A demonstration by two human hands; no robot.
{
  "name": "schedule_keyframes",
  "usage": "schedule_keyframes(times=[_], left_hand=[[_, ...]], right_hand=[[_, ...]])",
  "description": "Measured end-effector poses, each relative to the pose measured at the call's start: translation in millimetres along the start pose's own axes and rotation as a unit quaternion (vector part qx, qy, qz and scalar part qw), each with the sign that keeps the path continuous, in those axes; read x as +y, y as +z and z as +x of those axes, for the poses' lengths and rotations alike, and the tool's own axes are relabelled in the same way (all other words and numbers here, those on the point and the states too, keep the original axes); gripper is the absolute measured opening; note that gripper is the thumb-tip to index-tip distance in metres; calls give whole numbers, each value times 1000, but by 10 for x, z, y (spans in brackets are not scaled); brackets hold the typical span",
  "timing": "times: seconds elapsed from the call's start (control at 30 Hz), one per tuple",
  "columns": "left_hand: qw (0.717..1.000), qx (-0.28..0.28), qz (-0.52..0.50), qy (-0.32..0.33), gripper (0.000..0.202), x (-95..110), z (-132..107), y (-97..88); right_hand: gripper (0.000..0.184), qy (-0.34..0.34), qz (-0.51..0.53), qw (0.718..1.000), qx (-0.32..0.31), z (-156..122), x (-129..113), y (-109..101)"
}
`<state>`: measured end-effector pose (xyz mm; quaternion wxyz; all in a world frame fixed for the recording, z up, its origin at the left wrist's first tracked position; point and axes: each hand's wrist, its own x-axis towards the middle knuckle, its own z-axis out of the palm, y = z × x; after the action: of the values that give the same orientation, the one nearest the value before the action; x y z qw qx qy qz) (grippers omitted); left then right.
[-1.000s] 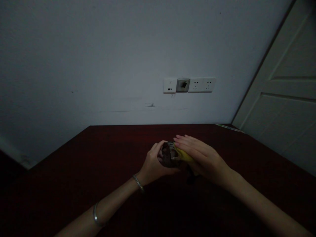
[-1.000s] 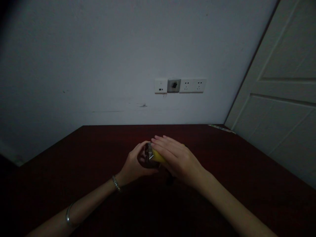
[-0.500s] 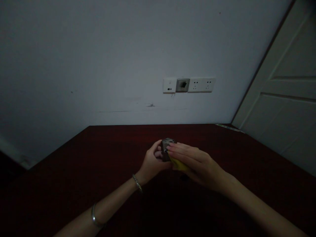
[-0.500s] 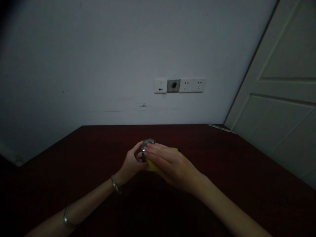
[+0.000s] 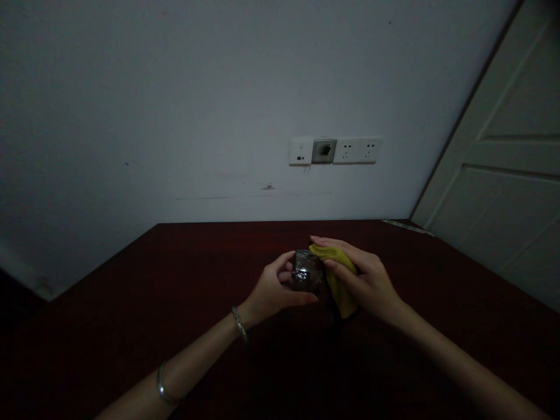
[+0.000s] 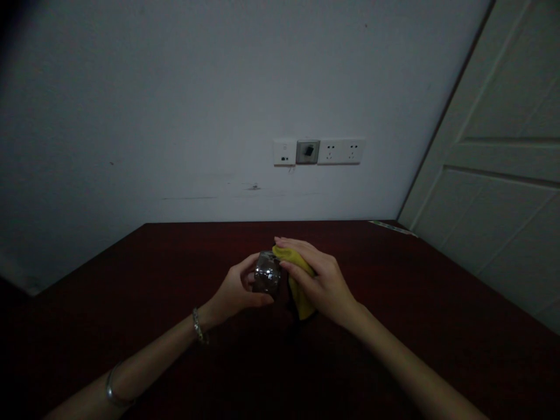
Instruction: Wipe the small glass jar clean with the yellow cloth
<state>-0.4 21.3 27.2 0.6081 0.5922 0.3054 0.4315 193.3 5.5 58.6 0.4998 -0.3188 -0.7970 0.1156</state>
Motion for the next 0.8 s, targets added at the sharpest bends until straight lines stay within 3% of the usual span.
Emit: schedule_keyframes(times=[0.17,0.37,0.53,0.8], left_hand=[[999,-23,-32,-4,78,16,4,14],[999,4,-8,-45,77,81,-11,46],[999,20,6,-44,64,72,-4,55],[997,2,42,-58,58,55,5,68]], right_hand=[[50,-15,27,992,-119,-13,-29,-65],[90,-18,-8,986,-166,-17,-36,-62],[105,20,-29,986,-163,-44,-27,46],[99,29,24,995,-89,-115,51,203]])
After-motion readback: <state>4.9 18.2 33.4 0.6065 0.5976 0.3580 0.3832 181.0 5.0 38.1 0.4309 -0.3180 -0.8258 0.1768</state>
